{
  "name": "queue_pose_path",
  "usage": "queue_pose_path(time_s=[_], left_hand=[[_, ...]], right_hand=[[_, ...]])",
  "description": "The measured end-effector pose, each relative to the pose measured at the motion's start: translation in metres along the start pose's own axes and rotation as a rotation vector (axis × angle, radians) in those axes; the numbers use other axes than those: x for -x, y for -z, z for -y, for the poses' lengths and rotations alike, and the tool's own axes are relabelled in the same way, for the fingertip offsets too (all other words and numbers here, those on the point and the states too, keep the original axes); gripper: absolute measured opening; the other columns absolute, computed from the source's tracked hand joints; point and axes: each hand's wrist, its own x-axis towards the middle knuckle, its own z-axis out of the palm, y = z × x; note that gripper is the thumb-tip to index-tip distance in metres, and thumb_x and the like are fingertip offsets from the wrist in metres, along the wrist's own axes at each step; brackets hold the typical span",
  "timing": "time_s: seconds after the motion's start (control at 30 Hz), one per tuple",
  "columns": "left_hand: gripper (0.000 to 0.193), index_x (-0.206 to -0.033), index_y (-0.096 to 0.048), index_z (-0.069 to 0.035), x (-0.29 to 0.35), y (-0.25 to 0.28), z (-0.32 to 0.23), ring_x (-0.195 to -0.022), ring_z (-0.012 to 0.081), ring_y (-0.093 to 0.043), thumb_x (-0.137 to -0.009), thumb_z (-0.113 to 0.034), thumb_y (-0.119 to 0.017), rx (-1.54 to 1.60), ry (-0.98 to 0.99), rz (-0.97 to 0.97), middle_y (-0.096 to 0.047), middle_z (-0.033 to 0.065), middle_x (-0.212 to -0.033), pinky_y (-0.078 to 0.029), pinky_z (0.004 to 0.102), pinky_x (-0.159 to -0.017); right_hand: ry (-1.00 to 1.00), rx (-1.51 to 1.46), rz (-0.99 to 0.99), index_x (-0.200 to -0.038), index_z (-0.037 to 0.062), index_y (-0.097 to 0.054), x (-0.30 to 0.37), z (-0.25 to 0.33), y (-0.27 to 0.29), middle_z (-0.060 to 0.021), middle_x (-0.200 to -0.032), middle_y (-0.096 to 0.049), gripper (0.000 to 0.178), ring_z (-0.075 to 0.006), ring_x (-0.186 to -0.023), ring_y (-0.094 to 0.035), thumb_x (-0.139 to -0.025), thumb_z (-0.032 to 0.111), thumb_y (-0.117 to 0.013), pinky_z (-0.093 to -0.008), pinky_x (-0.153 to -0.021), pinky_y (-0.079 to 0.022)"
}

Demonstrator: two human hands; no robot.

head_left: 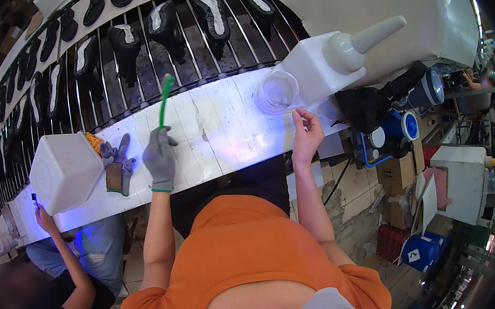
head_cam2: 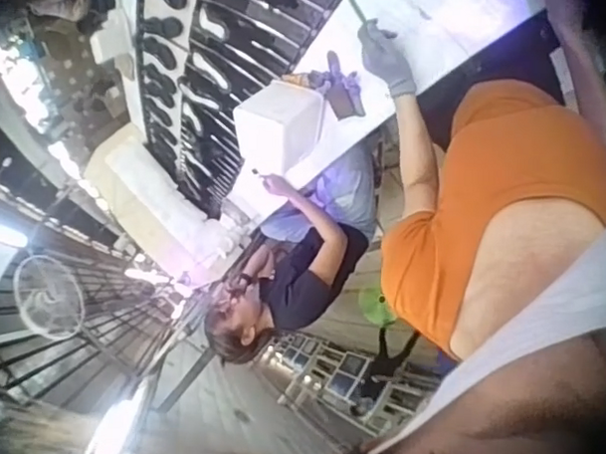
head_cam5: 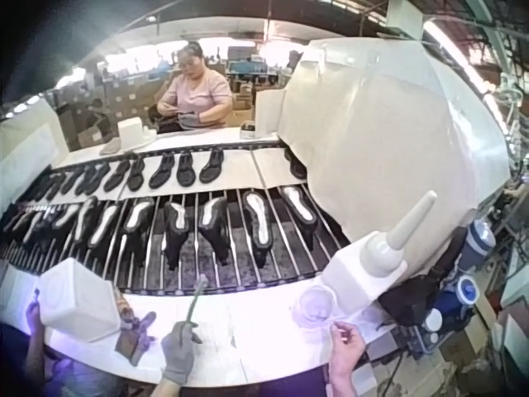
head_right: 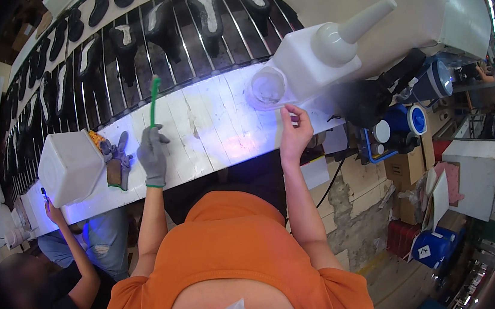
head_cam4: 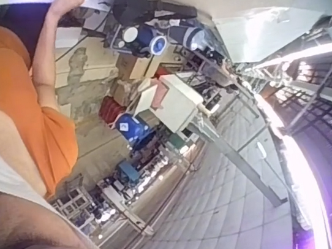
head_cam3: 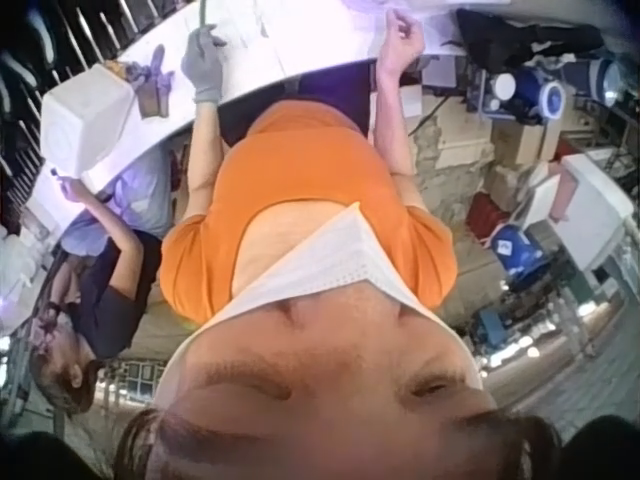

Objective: The worker is applying adhesive and finishing shoe components in a manufacturing setting.

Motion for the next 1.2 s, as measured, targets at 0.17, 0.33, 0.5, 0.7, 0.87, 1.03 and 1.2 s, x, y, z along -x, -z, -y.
queue_pose_path(time_s=[0.17,0.33,0.5,0.7,0.87,1.03,1.2], left_hand=[[0.025,-0.098,-0.063,-0.002,0.002,0.012,0.022,-0.056,0.0097,-0.059,-0.099,-0.019,-0.046,0.089,0.094,-0.06,-0.06,0.0044,-0.061,-0.046,0.024,-0.055],[0.026,-0.098,-0.063,-0.001,0.006,0.009,0.022,-0.057,0.0103,-0.059,-0.099,-0.021,-0.046,0.045,0.055,-0.05,-0.06,0.0038,-0.061,-0.046,0.0246,-0.056],[0.026,-0.098,-0.063,-0.002,0.005,0.009,0.024,-0.057,0.0105,-0.06,-0.099,-0.022,-0.046,0.102,0.075,-0.045,-0.061,0.0043,-0.061,-0.046,0.0247,-0.056],[0.026,-0.098,-0.064,-0.002,0.005,0.01,0.029,-0.057,0.0112,-0.061,-0.099,-0.022,-0.047,0.108,0.077,-0.044,-0.062,0.005,-0.062,-0.046,0.025,-0.056],[0.024,-0.098,-0.064,-0.003,0.004,0.01,0.028,-0.056,0.0119,-0.061,-0.098,-0.02,-0.047,0.09,0.082,-0.043,-0.062,0.0054,-0.061,-0.045,0.0257,-0.055],[0.024,-0.098,-0.064,-0.003,0.002,0.011,0.027,-0.055,0.0117,-0.06,-0.098,-0.019,-0.046,0.047,0.058,-0.038,-0.061,0.0051,-0.06,-0.045,0.0264,-0.054],[0.024,-0.098,-0.064,-0.002,0.004,0.011,0.025,-0.056,0.0118,-0.059,-0.098,-0.019,-0.046,0.064,0.068,-0.029,-0.06,0.0052,-0.06,-0.044,0.0264,-0.055]], right_hand=[[0.041,0.101,0.008,-0.089,0.0006,-0.067,-0.017,-0.006,-0.011,-0.0042,-0.079,-0.065,0.016,-0.0129,-0.064,-0.054,-0.081,0.014,-0.072,-0.0279,-0.059,-0.043],[0.045,0.282,0.012,-0.083,0.0005,-0.066,-0.016,0.001,-0.012,-0.0073,-0.07,-0.064,0.018,-0.0177,-0.059,-0.055,-0.08,0.017,-0.073,-0.0335,-0.058,-0.044],[0.12,0.44,-0.025,-0.079,0.0013,-0.063,-0.013,0.011,-0.016,-0.0088,-0.066,-0.061,0.019,-0.0244,-0.059,-0.057,-0.081,0.019,-0.071,-0.0381,-0.058,-0.044],[0.205,0.445,-0.002,-0.079,-0.0004,-0.061,-0.014,0.006,-0.018,-0.0072,-0.064,-0.059,0.017,-0.0187,-0.057,-0.055,-0.081,0.013,-0.07,-0.0334,-0.058,-0.045],[0.306,0.34,0.047,-0.08,-0.0003,-0.058,-0.015,-0.007,-0.016,-0.0094,-0.071,-0.058,0.013,-0.0215,-0.062,-0.055,-0.082,0.008,-0.068,-0.035,-0.06,-0.045],[0.424,0.426,0.083,-0.082,0.0011,-0.056,-0.013,-0.003,-0.015,-0.0099,-0.077,-0.056,0.012,-0.0247,-0.067,-0.055,-0.081,0.006,-0.067,-0.0362,-0.062,-0.045],[0.722,0.453,0.398,-0.082,0.0037,-0.056,0.031,-0.012,-0.027,-0.0105,-0.08,-0.057,0.014,-0.0298,-0.078,-0.056,-0.075,0.003,-0.068,-0.0379,-0.067,-0.047]])
